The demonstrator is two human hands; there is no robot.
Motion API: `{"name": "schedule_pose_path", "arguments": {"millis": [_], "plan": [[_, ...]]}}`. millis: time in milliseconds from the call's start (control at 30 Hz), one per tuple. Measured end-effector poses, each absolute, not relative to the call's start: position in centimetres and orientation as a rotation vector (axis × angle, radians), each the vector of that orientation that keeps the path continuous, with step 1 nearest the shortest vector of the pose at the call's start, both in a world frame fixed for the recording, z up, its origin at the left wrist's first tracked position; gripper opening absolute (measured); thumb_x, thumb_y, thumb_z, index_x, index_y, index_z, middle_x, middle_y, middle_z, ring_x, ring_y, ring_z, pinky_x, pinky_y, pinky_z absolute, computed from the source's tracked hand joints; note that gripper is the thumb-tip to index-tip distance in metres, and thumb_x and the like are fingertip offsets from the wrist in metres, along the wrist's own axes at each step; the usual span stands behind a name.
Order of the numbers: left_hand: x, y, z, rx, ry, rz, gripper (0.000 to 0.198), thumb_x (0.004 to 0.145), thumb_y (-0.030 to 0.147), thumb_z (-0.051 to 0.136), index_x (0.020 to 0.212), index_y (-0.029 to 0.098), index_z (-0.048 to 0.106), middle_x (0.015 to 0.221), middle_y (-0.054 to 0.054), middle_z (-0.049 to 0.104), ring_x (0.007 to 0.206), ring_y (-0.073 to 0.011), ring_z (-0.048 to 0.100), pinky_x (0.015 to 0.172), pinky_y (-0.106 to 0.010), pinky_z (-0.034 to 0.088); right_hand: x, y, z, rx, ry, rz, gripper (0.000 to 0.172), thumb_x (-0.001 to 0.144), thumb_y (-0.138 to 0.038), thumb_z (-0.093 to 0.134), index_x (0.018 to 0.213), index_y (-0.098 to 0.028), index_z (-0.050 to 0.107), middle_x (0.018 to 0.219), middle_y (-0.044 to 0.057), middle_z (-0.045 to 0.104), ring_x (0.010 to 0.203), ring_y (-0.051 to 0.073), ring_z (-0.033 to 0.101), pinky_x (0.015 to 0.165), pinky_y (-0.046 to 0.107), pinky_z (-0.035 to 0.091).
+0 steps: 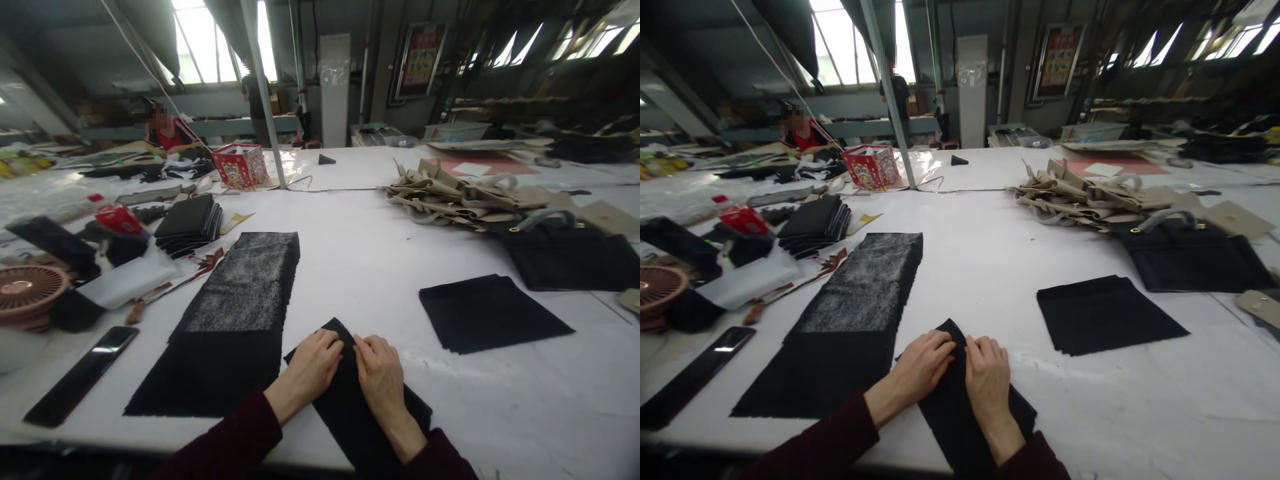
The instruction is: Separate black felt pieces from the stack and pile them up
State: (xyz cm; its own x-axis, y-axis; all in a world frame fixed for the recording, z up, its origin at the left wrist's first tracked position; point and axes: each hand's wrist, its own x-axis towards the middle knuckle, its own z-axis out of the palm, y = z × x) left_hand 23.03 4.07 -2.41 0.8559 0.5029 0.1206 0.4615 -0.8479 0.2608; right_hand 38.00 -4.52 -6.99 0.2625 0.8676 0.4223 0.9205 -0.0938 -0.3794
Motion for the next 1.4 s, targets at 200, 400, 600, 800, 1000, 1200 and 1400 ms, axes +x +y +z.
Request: {"name": "schedule_pose_path", "arguments": {"millis": [200, 400, 600, 800, 1000, 1200, 1400], "plan": [[22.8, 5.2, -3.1, 2.826, 0.696, 0.355, 0.017, 0.094, 0.016, 0.051, 0.109, 0.020, 0.058, 0.105, -0.006, 0.060, 0.098, -0.0227, 0.057, 0.085, -0.039, 0.051, 38.2, -4.4, -7.3, -1.894, -1.681, -0.227, 0.027, 0.097, -0.012, 0.046, 0.116, -0.017, 0.065, 0.086, 0.006, 0.059, 0.084, 0.020, 0.053, 0.074, 0.032, 0.036], [22.4, 5.9, -3.8, 2.752, 0.683, 0.413, 0.029, 0.096, 0.015, 0.047, 0.125, 0.019, 0.052, 0.113, -0.008, 0.060, 0.103, -0.0219, 0.056, 0.091, -0.038, 0.051, 37.9, -4.5, -7.0, -1.879, -1.777, -0.281, 0.032, 0.097, -0.007, 0.041, 0.120, -0.014, 0.062, 0.088, 0.007, 0.058, 0.082, 0.021, 0.050, 0.073, 0.035, 0.036], [22.5, 6.2, -4.3, 2.779, 0.716, 0.367, 0.051, 0.097, 0.019, 0.048, 0.146, 0.024, 0.035, 0.118, -0.008, 0.056, 0.104, -0.0233, 0.054, 0.090, -0.041, 0.050, 37.8, -4.5, -7.1, -1.888, -1.843, -0.315, 0.034, 0.095, -0.004, 0.039, 0.122, -0.010, 0.059, 0.089, 0.008, 0.057, 0.082, 0.022, 0.049, 0.074, 0.037, 0.037], [22.7, 6.6, -4.8, 2.801, 0.748, 0.354, 0.048, 0.098, 0.022, 0.049, 0.144, 0.027, 0.040, 0.118, -0.009, 0.055, 0.105, -0.0245, 0.054, 0.091, -0.042, 0.050, 37.7, -4.5, -7.2, -1.898, -1.866, -0.331, 0.036, 0.094, -0.003, 0.038, 0.125, -0.010, 0.057, 0.089, 0.008, 0.056, 0.082, 0.022, 0.050, 0.073, 0.038, 0.038], [22.7, 6.6, -5.1, 2.781, 0.784, 0.372, 0.046, 0.097, 0.023, 0.051, 0.142, 0.026, 0.043, 0.120, -0.009, 0.055, 0.108, -0.0247, 0.054, 0.093, -0.043, 0.050, 37.8, -4.4, -7.3, -1.880, -1.882, -0.332, 0.037, 0.094, -0.003, 0.037, 0.125, -0.010, 0.057, 0.090, 0.009, 0.056, 0.081, 0.022, 0.051, 0.072, 0.038, 0.039], [22.6, 6.7, -5.1, 2.763, 0.786, 0.397, 0.043, 0.097, 0.023, 0.051, 0.140, 0.025, 0.046, 0.121, -0.010, 0.055, 0.109, -0.0248, 0.055, 0.094, -0.043, 0.051, 37.8, -4.3, -7.3, -1.866, -1.878, -0.338, 0.037, 0.095, -0.004, 0.037, 0.124, -0.011, 0.058, 0.089, 0.009, 0.056, 0.081, 0.022, 0.050, 0.073, 0.039, 0.039], [22.6, 6.7, -5.3, 2.741, 0.791, 0.415, 0.044, 0.097, 0.023, 0.051, 0.140, 0.024, 0.045, 0.121, -0.010, 0.055, 0.111, -0.0253, 0.055, 0.095, -0.043, 0.051, 37.7, -4.2, -7.2, -1.854, -1.881, -0.327, 0.038, 0.095, -0.003, 0.035, 0.126, -0.011, 0.056, 0.088, 0.008, 0.056, 0.081, 0.022, 0.051, 0.073, 0.038, 0.039]]}}
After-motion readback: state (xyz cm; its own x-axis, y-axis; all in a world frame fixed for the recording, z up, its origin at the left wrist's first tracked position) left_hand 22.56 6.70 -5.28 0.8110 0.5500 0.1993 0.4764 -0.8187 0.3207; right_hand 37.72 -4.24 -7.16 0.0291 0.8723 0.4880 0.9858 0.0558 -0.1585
